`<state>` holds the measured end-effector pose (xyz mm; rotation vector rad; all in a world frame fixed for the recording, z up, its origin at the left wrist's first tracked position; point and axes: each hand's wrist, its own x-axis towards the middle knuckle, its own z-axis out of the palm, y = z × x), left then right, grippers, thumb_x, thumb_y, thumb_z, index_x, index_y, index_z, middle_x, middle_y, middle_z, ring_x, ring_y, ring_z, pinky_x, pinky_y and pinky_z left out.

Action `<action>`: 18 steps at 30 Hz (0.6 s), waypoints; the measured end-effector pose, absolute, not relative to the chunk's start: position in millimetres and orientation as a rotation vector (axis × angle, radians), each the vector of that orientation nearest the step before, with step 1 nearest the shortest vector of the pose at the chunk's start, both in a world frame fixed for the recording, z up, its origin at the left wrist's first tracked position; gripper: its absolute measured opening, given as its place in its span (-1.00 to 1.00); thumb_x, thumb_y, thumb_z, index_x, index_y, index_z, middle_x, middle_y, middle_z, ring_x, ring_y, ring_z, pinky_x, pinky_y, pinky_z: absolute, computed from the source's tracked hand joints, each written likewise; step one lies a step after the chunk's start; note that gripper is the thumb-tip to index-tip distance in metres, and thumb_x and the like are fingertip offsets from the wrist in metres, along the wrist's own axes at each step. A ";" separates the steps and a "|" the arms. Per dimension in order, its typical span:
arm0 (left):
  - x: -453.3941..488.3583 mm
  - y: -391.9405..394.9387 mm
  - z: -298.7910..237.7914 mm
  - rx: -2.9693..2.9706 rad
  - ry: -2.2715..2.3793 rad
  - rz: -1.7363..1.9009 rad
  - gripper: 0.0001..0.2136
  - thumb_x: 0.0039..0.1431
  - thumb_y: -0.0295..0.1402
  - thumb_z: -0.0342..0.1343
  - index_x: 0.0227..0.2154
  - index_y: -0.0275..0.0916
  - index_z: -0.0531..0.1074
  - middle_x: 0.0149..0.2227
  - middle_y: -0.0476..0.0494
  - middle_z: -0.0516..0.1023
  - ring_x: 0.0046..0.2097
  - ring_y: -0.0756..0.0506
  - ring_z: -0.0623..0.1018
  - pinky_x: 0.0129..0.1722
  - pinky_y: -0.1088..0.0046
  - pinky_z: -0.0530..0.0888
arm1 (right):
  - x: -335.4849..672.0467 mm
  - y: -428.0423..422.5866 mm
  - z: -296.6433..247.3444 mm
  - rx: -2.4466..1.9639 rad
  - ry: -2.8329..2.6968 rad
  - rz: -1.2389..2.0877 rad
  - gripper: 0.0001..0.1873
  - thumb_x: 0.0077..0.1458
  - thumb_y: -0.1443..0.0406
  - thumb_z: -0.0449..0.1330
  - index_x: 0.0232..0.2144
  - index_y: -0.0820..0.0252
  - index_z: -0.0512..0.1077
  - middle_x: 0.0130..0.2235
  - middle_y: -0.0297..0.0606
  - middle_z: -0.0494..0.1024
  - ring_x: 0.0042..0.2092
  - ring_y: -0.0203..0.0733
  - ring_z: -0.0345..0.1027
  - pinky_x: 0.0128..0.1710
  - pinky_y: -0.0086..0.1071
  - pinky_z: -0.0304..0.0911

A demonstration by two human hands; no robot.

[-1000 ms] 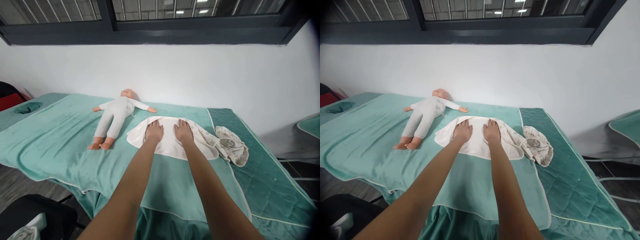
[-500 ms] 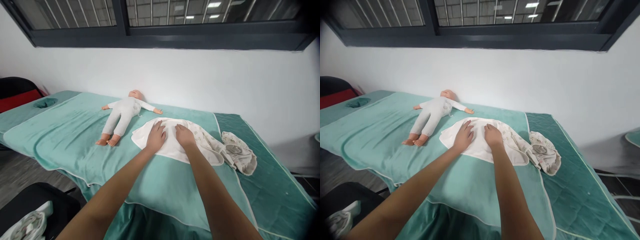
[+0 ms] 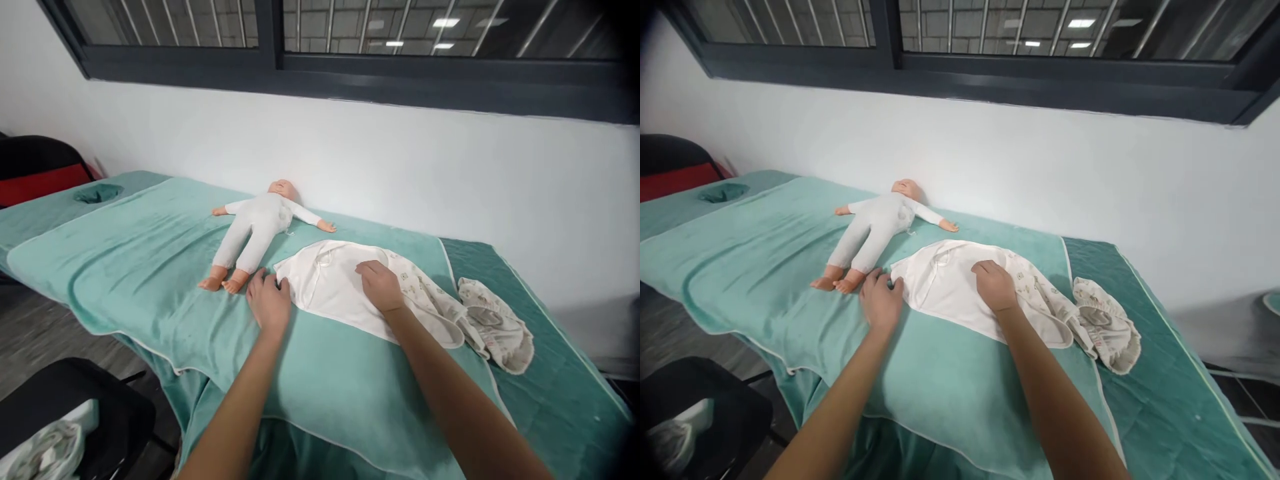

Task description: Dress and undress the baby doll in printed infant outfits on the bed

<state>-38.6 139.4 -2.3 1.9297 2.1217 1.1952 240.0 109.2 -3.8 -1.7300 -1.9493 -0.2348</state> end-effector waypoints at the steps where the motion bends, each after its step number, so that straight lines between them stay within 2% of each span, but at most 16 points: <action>1: -37.2 139.0 -2.7 1.940 2.087 1.253 -0.80 0.24 -0.26 0.06 -0.23 -0.26 0.50 0.13 -0.33 0.43 0.17 -0.32 0.40 0.18 0.02 0.31 | 238.7 107.2 -2.3 -1.726 -1.879 -0.197 -0.60 0.19 0.49 -0.08 -0.20 0.16 0.54 -0.10 -0.20 0.59 -0.01 -0.14 0.39 0.00 -0.33 0.25; 4: -30.6 136.5 -4.0 2.138 1.791 1.393 -0.83 0.30 -0.29 0.00 -0.22 -0.22 0.46 -0.01 -0.27 0.50 0.07 -0.25 0.46 0.08 0.14 0.38 | 229.1 111.3 1.2 -1.748 -1.645 0.051 -0.63 0.12 0.48 -0.05 -0.28 0.11 0.53 -0.17 -0.25 0.60 -0.05 -0.13 0.40 -0.02 -0.31 0.24; 8: -4.6 130.4 -2.2 2.478 1.443 1.283 -0.82 0.35 -0.36 -0.06 -0.14 -0.21 0.43 -0.05 -0.25 0.54 0.03 -0.20 0.49 0.00 0.21 0.38 | 205.7 140.3 -1.2 -1.720 -1.390 0.366 -0.75 0.05 0.39 0.04 -0.36 0.08 0.51 -0.21 -0.29 0.60 -0.08 -0.08 0.41 0.01 -0.24 0.22; 11: 21.4 125.4 1.2 2.612 1.319 1.235 -0.81 0.34 -0.41 -0.07 -0.12 -0.20 0.43 -0.01 -0.25 0.53 0.03 -0.18 0.50 -0.02 0.22 0.37 | 194.9 159.9 -6.1 -1.687 -1.241 0.461 -0.75 0.09 0.29 0.03 -0.25 0.10 0.48 -0.27 -0.28 0.61 -0.21 -0.10 0.46 -0.10 -0.24 0.30; 13: 34.3 122.3 3.3 2.757 1.163 1.164 -0.81 0.33 -0.42 -0.05 -0.12 -0.17 0.44 0.00 -0.23 0.54 0.02 -0.17 0.50 0.00 0.19 0.35 | 195.2 164.3 -7.3 -1.621 -1.156 0.534 -0.68 0.17 0.18 -0.02 -0.13 0.14 0.43 -0.23 -0.23 0.61 -0.26 -0.14 0.48 -0.19 -0.28 0.34; 16: 42.7 118.6 5.8 2.895 0.938 1.065 -0.81 0.33 -0.40 -0.03 -0.11 -0.15 0.45 -0.04 -0.19 0.56 0.01 -0.15 0.50 0.02 0.17 0.32 | 201.6 160.5 -4.9 -1.492 -1.105 0.635 -0.55 0.22 0.00 -0.06 -0.08 0.18 0.37 -0.12 -0.14 0.59 -0.22 -0.15 0.50 -0.24 -0.31 0.38; 18: 42.9 117.0 7.0 2.911 0.842 1.043 -0.81 0.34 -0.39 -0.03 -0.10 -0.14 0.45 -0.08 -0.16 0.57 0.04 -0.15 0.48 0.03 0.16 0.32 | 204.5 156.6 -2.4 -1.385 -1.101 0.704 -0.53 0.19 -0.04 0.03 -0.08 0.18 0.38 -0.10 -0.14 0.58 -0.14 -0.14 0.49 -0.17 -0.30 0.38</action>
